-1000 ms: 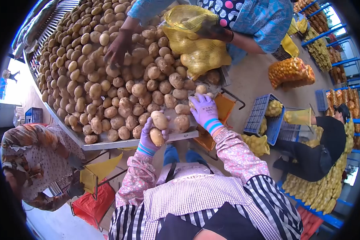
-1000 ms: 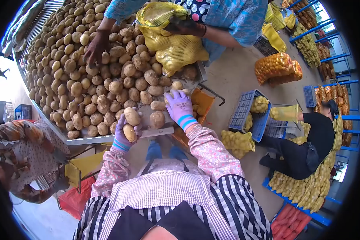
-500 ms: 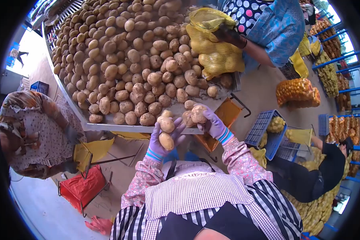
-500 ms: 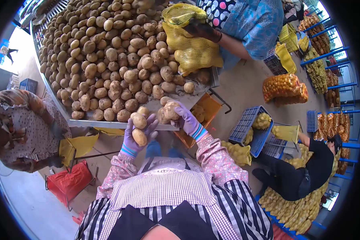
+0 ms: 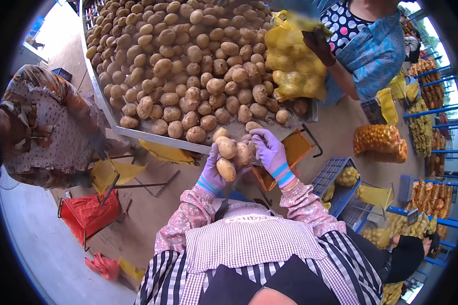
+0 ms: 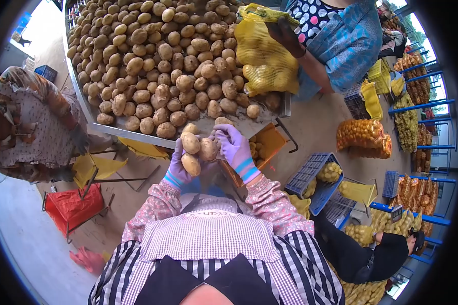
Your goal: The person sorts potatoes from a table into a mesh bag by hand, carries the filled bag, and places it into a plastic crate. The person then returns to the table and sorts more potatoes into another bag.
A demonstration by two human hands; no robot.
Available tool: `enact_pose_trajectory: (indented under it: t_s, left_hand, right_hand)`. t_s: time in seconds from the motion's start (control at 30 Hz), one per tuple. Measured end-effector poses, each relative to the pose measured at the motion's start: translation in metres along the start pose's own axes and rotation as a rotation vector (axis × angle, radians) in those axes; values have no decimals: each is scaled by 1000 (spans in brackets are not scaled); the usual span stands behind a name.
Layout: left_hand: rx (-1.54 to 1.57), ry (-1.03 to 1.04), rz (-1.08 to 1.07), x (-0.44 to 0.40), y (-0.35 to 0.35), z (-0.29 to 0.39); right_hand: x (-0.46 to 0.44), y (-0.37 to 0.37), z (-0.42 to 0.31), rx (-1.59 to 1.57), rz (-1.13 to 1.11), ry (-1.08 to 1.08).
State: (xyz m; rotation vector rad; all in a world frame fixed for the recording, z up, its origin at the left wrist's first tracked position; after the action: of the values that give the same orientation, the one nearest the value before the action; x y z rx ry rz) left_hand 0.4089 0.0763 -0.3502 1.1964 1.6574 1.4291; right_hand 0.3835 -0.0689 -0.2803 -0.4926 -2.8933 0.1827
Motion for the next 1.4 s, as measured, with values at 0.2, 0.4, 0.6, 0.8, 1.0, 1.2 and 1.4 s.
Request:
enact_pose_trajectory:
  t_s: [0.2,0.4,0.6,0.8,1.0,1.2,1.4]
  left_hand:
    - [-25,177,-31,-1,-16,13]
    - [64,136,-145,-4,-2,8]
    - [-32,56,-174,0,15,-4]
    - [-259,178,-36,19,19,2]
    - [51,168,-70,62,-28,13]
    - [-22,297,1,106,-56,12]
    - [-6,358,88,125,-67,0]
  right_hand:
    - [14,4,2,618,-118,132]
    - [24,21,-6,665,-235,-108]
    - [35,19,-12,527,-308,-235]
    - [35,1,-4,328,-135,-16]
    - [-33,1,12,1022,-29,-206]
    - [-95,144,-20,1083,-434,-463]
    - [-108,192,-12,1282,-422,-372]
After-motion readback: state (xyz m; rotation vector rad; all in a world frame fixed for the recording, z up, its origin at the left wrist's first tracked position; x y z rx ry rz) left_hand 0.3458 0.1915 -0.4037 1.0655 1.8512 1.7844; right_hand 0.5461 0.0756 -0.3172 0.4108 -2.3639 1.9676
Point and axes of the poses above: each hand's wrist, its own x-axis away from the middle knuckle, its own y-axis out of the palm, z = x × y, the point moved 8 cm from there along -x, towards the middle knuckle, and after that the axes turned 8 degrees about -z, right-handed, at the moved point
